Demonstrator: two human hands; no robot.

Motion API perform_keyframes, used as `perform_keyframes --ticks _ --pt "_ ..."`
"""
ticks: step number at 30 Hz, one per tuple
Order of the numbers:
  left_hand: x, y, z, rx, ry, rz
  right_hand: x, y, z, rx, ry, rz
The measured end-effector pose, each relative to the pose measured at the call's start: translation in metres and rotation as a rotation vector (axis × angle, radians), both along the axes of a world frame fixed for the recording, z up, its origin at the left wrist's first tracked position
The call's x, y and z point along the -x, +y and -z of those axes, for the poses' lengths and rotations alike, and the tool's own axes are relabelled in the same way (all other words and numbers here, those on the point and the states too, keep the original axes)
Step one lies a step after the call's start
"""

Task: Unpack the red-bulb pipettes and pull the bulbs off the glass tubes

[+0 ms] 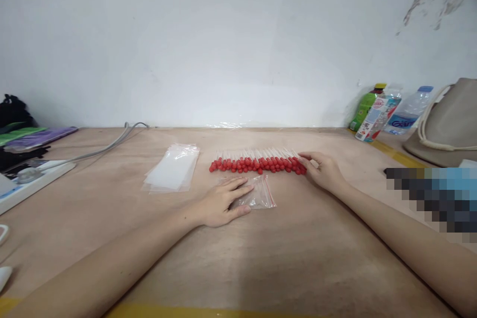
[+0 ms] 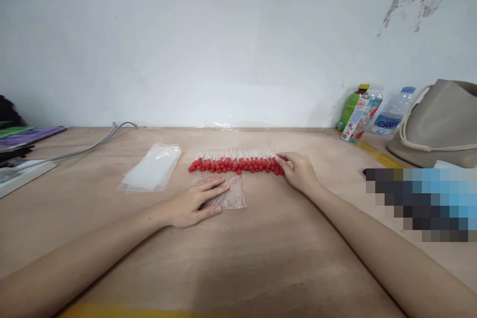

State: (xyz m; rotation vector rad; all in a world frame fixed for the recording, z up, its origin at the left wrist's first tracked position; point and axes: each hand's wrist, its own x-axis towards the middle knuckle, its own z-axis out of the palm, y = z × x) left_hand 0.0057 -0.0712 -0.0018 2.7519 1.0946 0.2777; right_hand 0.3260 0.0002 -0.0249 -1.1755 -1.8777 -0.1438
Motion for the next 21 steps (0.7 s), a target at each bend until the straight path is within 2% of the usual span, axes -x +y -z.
perform_keyframes --ticks 5,8,10,11,13,16,18,21 --pt "0.001 0.000 0.001 -0.005 -0.015 0.001 -0.005 0.004 0.001 0.046 0.133 0.113" --pt "0.000 0.000 -0.001 0.004 -0.006 -0.005 -0.002 -0.001 -0.003 -0.085 0.134 0.192" --pt "-0.001 -0.001 -0.002 0.014 0.004 -0.010 0.008 -0.011 -0.007 -0.219 0.093 0.184" --pt "-0.001 -0.001 -0.002 0.019 0.008 -0.013 0.016 -0.019 -0.010 -0.264 0.058 0.137" --pt "-0.001 -0.001 -0.003 0.026 0.016 -0.017 0.036 -0.037 -0.015 -0.265 -0.053 -0.081" --pt "-0.001 -0.001 -0.002 0.026 0.025 -0.015 0.066 -0.062 -0.020 -0.090 -0.337 -0.451" --pt "0.000 -0.002 -0.003 0.033 0.030 -0.009 0.078 -0.071 -0.020 0.044 -0.469 -0.583" --pt "0.000 -0.005 -0.005 0.077 0.024 -0.023 0.083 -0.071 -0.016 0.242 -0.553 -0.684"
